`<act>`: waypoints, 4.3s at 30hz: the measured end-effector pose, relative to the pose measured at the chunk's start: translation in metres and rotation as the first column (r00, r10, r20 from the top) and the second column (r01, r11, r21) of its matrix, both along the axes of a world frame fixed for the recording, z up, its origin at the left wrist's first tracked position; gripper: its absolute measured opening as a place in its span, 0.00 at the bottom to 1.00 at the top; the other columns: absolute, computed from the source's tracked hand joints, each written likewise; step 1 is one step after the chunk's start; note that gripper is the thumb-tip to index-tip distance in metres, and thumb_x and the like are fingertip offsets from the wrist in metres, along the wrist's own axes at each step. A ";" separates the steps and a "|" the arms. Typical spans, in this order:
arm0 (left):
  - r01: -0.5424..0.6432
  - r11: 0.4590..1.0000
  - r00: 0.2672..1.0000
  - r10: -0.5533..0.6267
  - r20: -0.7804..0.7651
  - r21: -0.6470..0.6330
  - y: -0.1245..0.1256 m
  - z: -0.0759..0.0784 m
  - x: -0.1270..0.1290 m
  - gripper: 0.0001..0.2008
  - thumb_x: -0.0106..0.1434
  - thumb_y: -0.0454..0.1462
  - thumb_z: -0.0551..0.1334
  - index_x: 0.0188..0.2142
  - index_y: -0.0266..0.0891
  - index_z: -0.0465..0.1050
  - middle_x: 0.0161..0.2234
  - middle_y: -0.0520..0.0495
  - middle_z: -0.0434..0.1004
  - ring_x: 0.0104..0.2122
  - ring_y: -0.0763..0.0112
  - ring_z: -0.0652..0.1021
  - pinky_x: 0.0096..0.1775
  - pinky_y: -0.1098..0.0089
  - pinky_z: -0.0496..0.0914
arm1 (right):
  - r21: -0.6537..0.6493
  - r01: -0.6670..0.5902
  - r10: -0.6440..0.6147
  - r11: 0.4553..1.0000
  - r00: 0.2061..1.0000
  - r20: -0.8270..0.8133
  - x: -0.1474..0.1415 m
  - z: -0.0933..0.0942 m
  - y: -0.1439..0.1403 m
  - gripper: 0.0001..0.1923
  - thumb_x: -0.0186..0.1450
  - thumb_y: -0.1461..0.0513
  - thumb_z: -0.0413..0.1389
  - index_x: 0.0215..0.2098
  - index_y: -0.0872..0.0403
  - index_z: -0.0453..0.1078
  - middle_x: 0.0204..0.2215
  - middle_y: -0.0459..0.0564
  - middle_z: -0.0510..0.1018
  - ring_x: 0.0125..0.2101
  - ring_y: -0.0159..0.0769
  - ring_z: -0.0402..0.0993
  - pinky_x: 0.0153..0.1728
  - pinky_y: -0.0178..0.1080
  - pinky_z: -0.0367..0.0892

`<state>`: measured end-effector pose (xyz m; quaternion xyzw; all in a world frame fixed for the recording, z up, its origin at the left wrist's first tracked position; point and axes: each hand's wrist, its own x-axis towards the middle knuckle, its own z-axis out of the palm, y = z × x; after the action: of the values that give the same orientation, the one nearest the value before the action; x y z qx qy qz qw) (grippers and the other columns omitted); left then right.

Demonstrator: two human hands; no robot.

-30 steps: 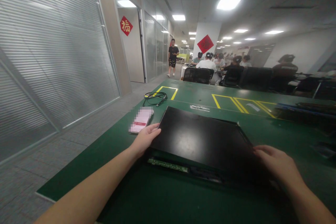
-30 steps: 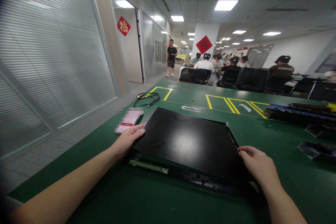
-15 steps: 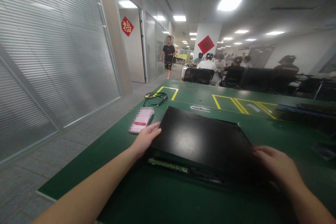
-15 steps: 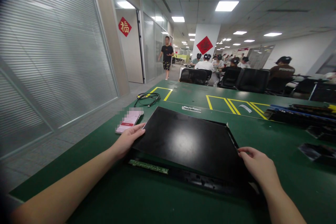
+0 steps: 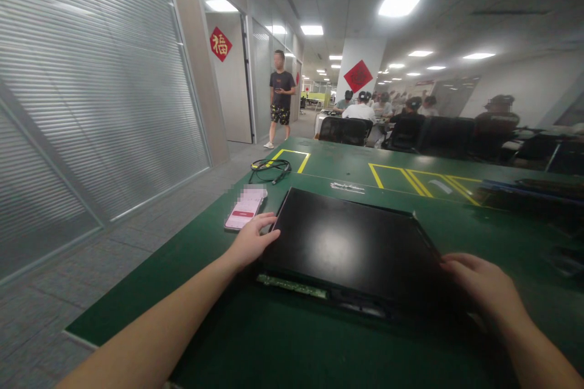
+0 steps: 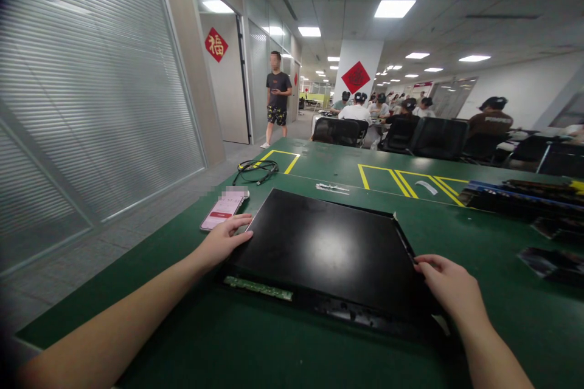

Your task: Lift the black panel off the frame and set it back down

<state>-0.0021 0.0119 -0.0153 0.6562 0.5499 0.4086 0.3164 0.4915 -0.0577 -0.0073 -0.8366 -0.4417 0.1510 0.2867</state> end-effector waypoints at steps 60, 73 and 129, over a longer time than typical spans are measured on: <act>0.383 0.923 0.863 -0.365 -0.350 -0.019 -0.019 0.021 -0.004 0.26 0.53 0.42 0.74 0.53 0.47 0.82 0.67 0.37 0.70 0.66 0.46 0.70 0.65 0.49 0.63 | -0.013 0.012 -0.012 1.000 1.000 -0.002 -0.004 0.003 -0.003 0.14 0.57 0.52 0.55 0.32 0.47 0.81 0.30 0.53 0.85 0.35 0.51 0.80 0.35 0.47 0.71; 0.583 0.806 0.727 -0.573 -0.379 -0.102 -0.017 0.039 -0.018 0.25 0.54 0.34 0.77 0.51 0.53 0.84 0.62 0.44 0.78 0.60 0.52 0.77 0.60 0.57 0.68 | -0.039 0.001 0.000 0.999 0.999 0.039 -0.007 0.006 -0.003 0.16 0.58 0.51 0.54 0.33 0.48 0.82 0.32 0.54 0.85 0.37 0.53 0.80 0.36 0.47 0.70; 0.590 0.803 0.636 -0.529 -0.563 -0.088 -0.020 0.038 -0.015 0.20 0.59 0.36 0.74 0.52 0.47 0.82 0.65 0.43 0.74 0.60 0.53 0.77 0.58 0.61 0.71 | -0.016 0.018 -0.018 1.000 0.999 0.036 -0.004 0.003 -0.002 0.15 0.56 0.51 0.55 0.31 0.48 0.81 0.28 0.53 0.84 0.32 0.50 0.79 0.33 0.46 0.70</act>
<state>-0.0174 -0.0076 0.0225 0.8993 0.3648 0.1068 0.2164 0.4875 -0.0599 -0.0039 -0.8454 -0.4379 0.1371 0.2734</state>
